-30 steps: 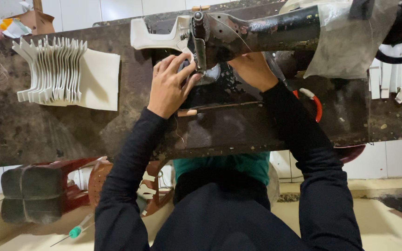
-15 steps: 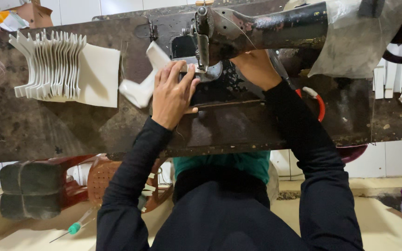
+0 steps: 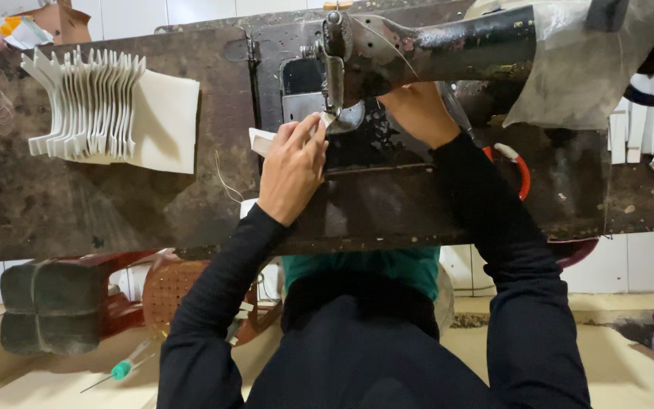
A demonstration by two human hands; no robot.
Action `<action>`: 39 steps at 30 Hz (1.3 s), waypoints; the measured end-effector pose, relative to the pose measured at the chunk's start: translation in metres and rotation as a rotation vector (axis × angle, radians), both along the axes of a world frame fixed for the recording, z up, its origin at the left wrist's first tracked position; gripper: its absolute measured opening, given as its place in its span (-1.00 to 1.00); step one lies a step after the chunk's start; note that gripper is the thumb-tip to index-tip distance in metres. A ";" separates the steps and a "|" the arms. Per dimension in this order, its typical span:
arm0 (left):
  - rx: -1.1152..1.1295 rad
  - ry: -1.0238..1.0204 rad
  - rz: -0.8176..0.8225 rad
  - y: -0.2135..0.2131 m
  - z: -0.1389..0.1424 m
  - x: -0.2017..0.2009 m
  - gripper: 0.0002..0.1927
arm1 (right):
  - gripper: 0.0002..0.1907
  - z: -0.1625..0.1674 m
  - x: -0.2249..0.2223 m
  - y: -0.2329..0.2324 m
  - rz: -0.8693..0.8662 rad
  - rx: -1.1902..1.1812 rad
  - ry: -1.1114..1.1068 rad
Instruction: The person sits on the floor sorting and trimming white foam shoe components with scissors, gathers a stack of cut pieces, then moves to a treadle sewing machine and stitches the foam pieces together, feeding each piece under the needle and setting finished pieces aside.
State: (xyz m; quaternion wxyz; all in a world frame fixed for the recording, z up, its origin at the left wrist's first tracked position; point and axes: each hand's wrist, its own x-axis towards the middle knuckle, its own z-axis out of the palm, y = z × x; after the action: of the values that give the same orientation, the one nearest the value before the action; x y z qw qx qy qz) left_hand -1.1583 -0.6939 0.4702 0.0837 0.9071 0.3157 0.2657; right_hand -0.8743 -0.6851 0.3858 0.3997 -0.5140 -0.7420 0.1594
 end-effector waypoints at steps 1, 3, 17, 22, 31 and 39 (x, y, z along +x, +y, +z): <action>-0.033 -0.006 0.002 -0.001 0.000 0.001 -0.64 | -0.84 0.003 -0.002 0.000 -0.038 -0.140 0.185; -0.093 -0.021 -0.002 0.000 -0.001 0.003 -0.64 | -0.76 0.010 -0.007 0.001 -0.118 -0.416 0.553; -0.112 0.040 -0.074 0.009 0.002 0.007 -0.64 | -0.76 0.024 -0.014 0.003 -0.167 -0.423 0.467; -0.334 0.038 -0.078 0.011 0.010 0.014 -0.77 | -0.70 0.025 -0.013 0.003 -0.016 -0.157 0.487; -0.311 -0.049 -0.038 -0.006 0.018 0.017 -0.74 | -0.75 0.017 -0.012 0.004 -0.125 -0.273 0.455; -0.316 -0.040 0.008 -0.021 0.017 0.024 -0.60 | -0.59 0.032 -0.012 -0.003 -0.305 -0.648 0.283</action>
State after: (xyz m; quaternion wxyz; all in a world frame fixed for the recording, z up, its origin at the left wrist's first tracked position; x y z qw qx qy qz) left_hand -1.1347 -0.7153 0.4871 0.2305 0.8758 0.3553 0.2313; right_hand -0.8867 -0.6883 0.4183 0.3341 -0.6912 -0.5055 0.3938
